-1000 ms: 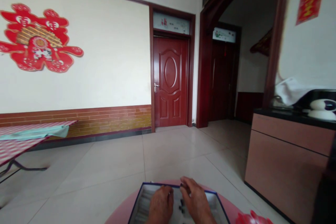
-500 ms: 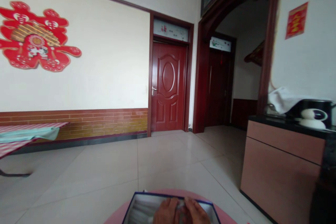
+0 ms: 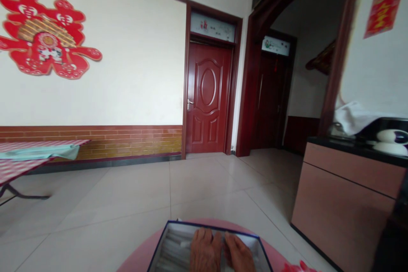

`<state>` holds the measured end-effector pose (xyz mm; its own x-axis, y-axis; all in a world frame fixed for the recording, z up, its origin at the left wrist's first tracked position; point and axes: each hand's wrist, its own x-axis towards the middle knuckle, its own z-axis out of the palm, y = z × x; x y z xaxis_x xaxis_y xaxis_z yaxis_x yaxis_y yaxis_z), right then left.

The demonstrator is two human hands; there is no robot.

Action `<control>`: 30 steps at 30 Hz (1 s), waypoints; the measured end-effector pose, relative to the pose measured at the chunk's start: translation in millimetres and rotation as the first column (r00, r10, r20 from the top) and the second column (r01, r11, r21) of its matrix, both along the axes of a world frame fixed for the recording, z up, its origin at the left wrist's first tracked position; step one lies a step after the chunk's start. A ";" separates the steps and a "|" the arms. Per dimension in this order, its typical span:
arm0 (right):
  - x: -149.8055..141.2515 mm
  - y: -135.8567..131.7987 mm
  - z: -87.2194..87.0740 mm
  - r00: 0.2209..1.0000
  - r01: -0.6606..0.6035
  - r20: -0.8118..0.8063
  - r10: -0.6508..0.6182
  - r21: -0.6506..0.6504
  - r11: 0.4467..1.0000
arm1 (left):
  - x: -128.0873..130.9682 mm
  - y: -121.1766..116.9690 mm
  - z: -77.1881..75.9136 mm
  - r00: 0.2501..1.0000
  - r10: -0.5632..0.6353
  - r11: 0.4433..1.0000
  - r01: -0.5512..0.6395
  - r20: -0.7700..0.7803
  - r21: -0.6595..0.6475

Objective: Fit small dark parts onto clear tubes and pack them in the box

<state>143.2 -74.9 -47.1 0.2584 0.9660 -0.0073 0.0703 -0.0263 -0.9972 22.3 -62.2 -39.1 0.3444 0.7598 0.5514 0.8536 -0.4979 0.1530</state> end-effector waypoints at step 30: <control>-3.0 -11.2 4.8 0.998 -0.067 -0.013 0.068 0.065 0.996 | -8.2 -12.3 3.5 0.994 0.001 0.990 -0.017 0.112 0.142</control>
<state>140.2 -86.1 -42.3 0.1929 0.9798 0.0522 0.0550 0.0423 -0.9976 14.1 -74.5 -35.6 0.2686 0.6736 0.6885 0.8395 -0.5142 0.1756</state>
